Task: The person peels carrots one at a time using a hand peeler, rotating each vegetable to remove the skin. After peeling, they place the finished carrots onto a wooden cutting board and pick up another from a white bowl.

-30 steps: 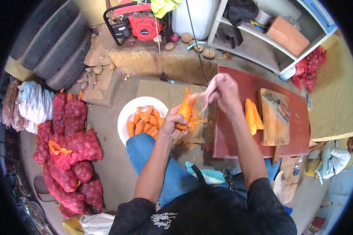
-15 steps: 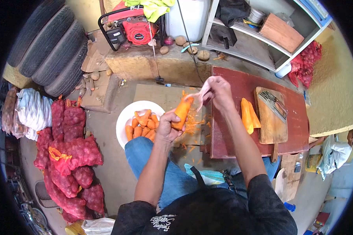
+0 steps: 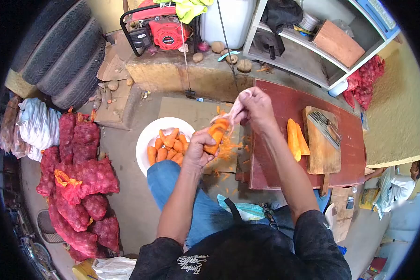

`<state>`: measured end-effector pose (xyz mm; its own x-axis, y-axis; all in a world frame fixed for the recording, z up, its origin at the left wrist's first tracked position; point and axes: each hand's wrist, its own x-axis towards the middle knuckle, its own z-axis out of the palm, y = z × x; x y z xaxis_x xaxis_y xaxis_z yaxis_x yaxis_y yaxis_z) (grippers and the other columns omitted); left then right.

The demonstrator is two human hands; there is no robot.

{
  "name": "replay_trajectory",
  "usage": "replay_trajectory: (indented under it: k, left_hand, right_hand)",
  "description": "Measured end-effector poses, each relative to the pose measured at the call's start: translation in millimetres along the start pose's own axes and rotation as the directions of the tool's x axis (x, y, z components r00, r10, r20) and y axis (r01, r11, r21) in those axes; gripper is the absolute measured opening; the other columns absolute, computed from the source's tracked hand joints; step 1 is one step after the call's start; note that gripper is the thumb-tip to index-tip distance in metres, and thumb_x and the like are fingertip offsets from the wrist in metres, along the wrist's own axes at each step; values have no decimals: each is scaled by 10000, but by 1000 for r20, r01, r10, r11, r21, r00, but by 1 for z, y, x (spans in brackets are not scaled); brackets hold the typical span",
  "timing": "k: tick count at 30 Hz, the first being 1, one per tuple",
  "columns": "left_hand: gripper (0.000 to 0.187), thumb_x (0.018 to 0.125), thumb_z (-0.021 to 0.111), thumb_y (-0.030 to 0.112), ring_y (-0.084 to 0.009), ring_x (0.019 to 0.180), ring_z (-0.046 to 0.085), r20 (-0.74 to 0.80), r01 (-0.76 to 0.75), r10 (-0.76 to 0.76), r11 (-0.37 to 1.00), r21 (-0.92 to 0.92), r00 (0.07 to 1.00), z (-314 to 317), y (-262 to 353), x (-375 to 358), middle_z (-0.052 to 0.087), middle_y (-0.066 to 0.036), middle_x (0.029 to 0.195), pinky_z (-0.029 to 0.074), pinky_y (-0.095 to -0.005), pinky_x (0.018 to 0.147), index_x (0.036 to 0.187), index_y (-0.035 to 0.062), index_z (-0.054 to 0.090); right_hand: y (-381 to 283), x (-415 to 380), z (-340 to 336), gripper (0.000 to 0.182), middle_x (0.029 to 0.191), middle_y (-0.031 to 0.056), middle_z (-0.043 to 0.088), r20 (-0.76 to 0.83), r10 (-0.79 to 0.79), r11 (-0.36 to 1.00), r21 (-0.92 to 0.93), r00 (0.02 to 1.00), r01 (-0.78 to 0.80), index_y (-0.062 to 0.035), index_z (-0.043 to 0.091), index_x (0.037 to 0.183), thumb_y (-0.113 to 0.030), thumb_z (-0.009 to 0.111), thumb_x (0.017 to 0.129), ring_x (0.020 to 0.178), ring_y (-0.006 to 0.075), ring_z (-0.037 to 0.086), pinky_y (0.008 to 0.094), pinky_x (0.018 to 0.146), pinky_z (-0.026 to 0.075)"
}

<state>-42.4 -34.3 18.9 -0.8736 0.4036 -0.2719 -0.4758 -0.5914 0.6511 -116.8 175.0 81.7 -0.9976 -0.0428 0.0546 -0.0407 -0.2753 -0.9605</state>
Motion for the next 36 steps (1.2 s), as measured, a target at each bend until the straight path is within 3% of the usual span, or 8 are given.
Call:
replay_trajectory:
  k: [5, 8, 15, 19, 26, 27, 31, 36]
  left_hand:
    - [605, 611, 640, 28, -86, 446, 482, -152, -109, 180, 915, 388, 972, 17, -3, -10, 567, 0, 688, 352, -229, 395, 1213, -32, 659]
    - [652, 592, 651, 35, -67, 500, 455, -93, -99, 151, 903, 419, 984, 26, 6, -10, 559, 14, 700, 354, -229, 451, 1241, -18, 659]
    - [615, 574, 677, 57, -87, 517, 474, -122, -137, 235, 838, 529, 964, 27, -4, -9, 561, 7, 721, 374, -247, 460, 1183, -22, 679]
    - [582, 565, 686, 78, -93, 517, 481, -150, -33, 115, 885, 465, 982, 14, 5, -14, 573, -17, 728, 374, -254, 460, 1136, -32, 682]
    - [596, 579, 691, 70, -111, 587, 544, -167, -35, 153, 830, 557, 974, 17, 7, -12, 603, -38, 753, 433, -259, 515, 1162, -52, 667]
    - [614, 587, 688, 59, -111, 612, 562, -158, -48, 175, 803, 594, 972, 21, 9, -14, 616, -37, 771, 447, -254, 531, 1188, -62, 655]
    - [569, 630, 725, 101, -354, 937, 672, 40, -193, 555, 220, 956, 831, 22, -3, -18, 672, -148, 1025, 531, -435, 794, 1188, 18, 647]
    - [541, 676, 707, 104, -416, 1012, 635, 30, -119, 521, 139, 983, 853, 31, -6, -18, 640, -181, 1108, 514, -496, 845, 1205, 47, 606]
  right_hand:
    - [-8, 26, -43, 189, 748, 133, 666, -44, -47, 999, 10, 998, 47, 11, 558, 926, -154, 552, 1018, 562, 217, 672, 330, 471, 589]
    - [-1, -16, 4, 239, 735, 149, 673, 35, 77, 996, -54, 996, -75, 8, 558, 917, -193, 519, 1040, 545, 217, 667, 310, 472, 583]
    - [9, -3, -19, 249, 730, 158, 673, -79, -28, 995, 90, 996, 35, 15, 545, 909, -189, 504, 1046, 548, 218, 667, 310, 469, 582]
    - [17, 20, -52, 222, 732, 152, 656, -143, -86, 994, 52, 986, 95, 8, 506, 996, -209, 529, 1037, 549, 235, 665, 326, 475, 585]
    - [16, 4, -29, 302, 747, 185, 684, -23, -52, 999, 3, 998, 52, 43, 544, 937, -212, 449, 1067, 565, 263, 676, 327, 488, 575]
    - [22, 13, -47, 300, 748, 182, 684, -51, -84, 996, -19, 995, 83, 43, 545, 938, -214, 454, 1065, 564, 260, 675, 324, 487, 573]
    - [14, -1, -55, 258, 740, 162, 673, -42, -61, 998, -2, 997, 61, 25, 544, 931, -191, 474, 1053, 579, 241, 683, 318, 479, 587]
    - [39, 0, -52, 234, 777, 150, 667, -37, 43, 999, 23, 998, -42, 20, 512, 1013, -211, 547, 1027, 566, 220, 669, 309, 455, 575]
